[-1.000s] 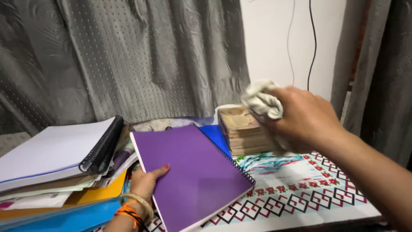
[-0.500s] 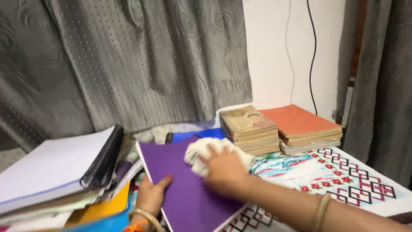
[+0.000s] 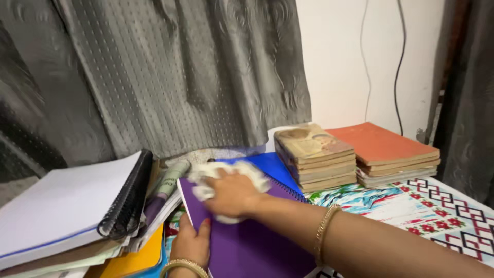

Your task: The person wipes the covers of several spiral-bound notebooks with a white cloth. They handle a purple notebook and a white notebook, wiping the front and back covers and edges before placing them back on the table.

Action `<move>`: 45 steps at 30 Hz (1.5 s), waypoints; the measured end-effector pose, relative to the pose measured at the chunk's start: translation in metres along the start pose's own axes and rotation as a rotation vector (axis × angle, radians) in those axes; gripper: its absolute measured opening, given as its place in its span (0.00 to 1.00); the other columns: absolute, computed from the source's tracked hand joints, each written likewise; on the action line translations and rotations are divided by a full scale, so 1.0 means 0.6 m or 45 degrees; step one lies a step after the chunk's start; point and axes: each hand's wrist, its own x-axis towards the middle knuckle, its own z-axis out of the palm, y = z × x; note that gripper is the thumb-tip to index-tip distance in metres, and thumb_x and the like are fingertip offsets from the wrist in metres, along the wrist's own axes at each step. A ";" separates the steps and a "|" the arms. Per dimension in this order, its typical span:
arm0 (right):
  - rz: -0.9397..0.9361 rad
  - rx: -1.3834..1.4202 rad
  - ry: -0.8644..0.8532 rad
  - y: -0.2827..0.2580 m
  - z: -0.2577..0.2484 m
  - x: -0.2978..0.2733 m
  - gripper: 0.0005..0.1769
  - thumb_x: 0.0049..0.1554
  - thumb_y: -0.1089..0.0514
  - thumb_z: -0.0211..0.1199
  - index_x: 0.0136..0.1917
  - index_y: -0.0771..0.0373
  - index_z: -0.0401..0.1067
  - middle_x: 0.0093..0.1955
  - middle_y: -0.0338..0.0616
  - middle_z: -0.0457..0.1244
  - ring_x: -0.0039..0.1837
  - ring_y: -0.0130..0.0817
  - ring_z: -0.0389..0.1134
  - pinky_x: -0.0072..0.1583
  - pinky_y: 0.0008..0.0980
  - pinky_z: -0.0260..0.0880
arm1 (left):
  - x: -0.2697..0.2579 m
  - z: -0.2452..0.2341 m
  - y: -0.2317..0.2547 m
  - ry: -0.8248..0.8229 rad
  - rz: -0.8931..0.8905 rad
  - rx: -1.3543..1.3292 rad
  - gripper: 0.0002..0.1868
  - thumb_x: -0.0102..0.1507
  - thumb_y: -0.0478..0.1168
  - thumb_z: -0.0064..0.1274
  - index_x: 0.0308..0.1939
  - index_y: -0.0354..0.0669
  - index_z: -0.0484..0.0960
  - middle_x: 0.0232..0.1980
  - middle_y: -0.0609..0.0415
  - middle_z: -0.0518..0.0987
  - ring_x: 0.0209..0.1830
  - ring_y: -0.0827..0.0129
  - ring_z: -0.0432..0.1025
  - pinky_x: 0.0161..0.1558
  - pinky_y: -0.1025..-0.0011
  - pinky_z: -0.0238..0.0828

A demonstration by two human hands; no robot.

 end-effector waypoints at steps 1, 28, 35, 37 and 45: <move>-0.206 0.161 0.093 -0.003 0.005 0.004 0.40 0.47 0.42 0.63 0.72 0.52 0.67 0.73 0.57 0.58 0.70 0.60 0.61 0.67 0.53 0.62 | -0.002 -0.004 0.005 -0.003 -0.009 0.008 0.29 0.62 0.54 0.52 0.66 0.53 0.68 0.53 0.36 0.83 0.56 0.40 0.77 0.58 0.52 0.72; -0.082 -0.194 -0.049 0.070 -0.155 -0.301 0.35 0.46 0.51 0.65 0.68 0.49 0.70 0.78 0.53 0.54 0.70 0.59 0.59 0.64 0.53 0.64 | -0.041 -0.012 0.034 0.128 0.064 -0.087 0.32 0.66 0.51 0.47 0.75 0.58 0.64 0.62 0.41 0.79 0.60 0.43 0.74 0.60 0.54 0.69; -0.205 -0.091 -0.086 -0.060 -0.097 -0.292 0.36 0.49 0.49 0.66 0.71 0.55 0.67 0.76 0.63 0.53 0.66 0.62 0.62 0.63 0.57 0.65 | -0.048 -0.005 0.035 0.195 0.050 -0.253 0.31 0.65 0.52 0.49 0.74 0.60 0.67 0.59 0.44 0.82 0.58 0.47 0.77 0.58 0.57 0.72; -0.431 0.027 -0.122 -0.047 -0.094 -0.306 0.42 0.45 0.48 0.71 0.73 0.50 0.69 0.78 0.62 0.53 0.69 0.64 0.60 0.63 0.57 0.64 | -0.046 -0.012 0.032 0.132 0.019 -0.214 0.31 0.63 0.55 0.53 0.72 0.63 0.71 0.57 0.45 0.84 0.56 0.49 0.79 0.57 0.57 0.73; -0.154 -0.048 0.043 0.113 -0.112 -0.210 0.33 0.49 0.49 0.64 0.69 0.43 0.72 0.73 0.49 0.58 0.67 0.53 0.62 0.64 0.51 0.64 | -0.036 -0.030 0.050 0.033 0.199 -0.167 0.39 0.55 0.56 0.64 0.69 0.58 0.71 0.52 0.49 0.87 0.50 0.56 0.83 0.52 0.61 0.76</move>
